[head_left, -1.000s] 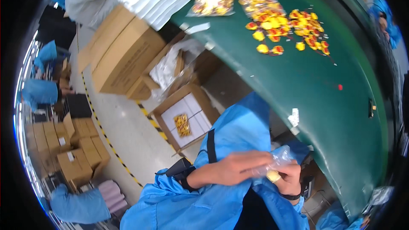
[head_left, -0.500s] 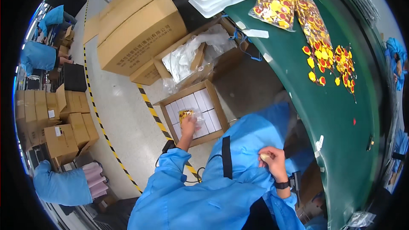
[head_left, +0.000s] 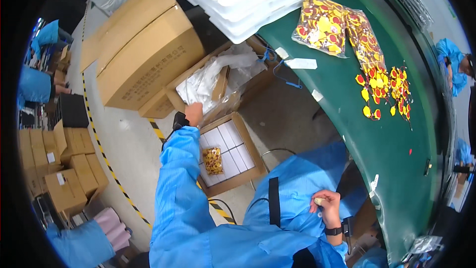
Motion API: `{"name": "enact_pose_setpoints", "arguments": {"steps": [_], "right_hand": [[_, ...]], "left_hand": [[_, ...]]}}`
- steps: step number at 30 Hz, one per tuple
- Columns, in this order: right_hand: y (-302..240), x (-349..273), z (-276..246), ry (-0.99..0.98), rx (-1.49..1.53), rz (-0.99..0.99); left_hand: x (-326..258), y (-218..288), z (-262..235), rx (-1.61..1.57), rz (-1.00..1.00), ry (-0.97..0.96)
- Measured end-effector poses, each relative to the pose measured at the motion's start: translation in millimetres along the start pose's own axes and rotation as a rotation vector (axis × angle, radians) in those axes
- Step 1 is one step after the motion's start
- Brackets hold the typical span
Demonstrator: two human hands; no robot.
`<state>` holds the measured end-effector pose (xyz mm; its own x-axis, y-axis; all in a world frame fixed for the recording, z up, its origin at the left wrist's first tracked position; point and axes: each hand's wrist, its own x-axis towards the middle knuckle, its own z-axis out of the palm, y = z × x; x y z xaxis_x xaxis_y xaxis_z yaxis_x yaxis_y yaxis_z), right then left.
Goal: The recorder is seen assembling small electronic components, including attaching parts to a plastic housing and placing them into boxes on a factory production line.
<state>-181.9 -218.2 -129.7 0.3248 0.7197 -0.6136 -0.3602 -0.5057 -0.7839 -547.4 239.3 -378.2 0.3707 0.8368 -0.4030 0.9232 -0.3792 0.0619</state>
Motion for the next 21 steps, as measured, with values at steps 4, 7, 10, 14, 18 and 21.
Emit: {"name": "enact_pose_setpoints", "arguments": {"steps": [4, 7, 10, 14, 18, 21], "right_hand": [[-1.0, -4.7, 5.3, 0.081, -0.013, 0.005], [0.5, -3.7, 2.3, 0.138, -0.014, 0.001], [1.9, -2.1, 9.3, 0.136, -0.029, 0.008], [2.5, -2.1, 5.3, 0.063, 0.045, -0.008], [1.6, -3.1, 7.4, 0.081, 0.016, -0.018], [4.4, -2.2, 10.0, 0.002, 0.068, -0.001]], "left_hand": [[31.8, -13.6, 24.1, -0.075, -0.015, -0.208], [51.4, -1.1, 41.0, -0.028, 0.253, -0.425], [84.8, -52.4, 54.7, -0.224, 1.227, -0.55], [91.7, -117.3, 96.5, -0.23, 0.328, -0.487], [7.1, 0.0, 29.5, -0.14, -0.143, -0.178], [-6.5, -13.6, -6.3, 0.042, -0.19, -0.06]]}}
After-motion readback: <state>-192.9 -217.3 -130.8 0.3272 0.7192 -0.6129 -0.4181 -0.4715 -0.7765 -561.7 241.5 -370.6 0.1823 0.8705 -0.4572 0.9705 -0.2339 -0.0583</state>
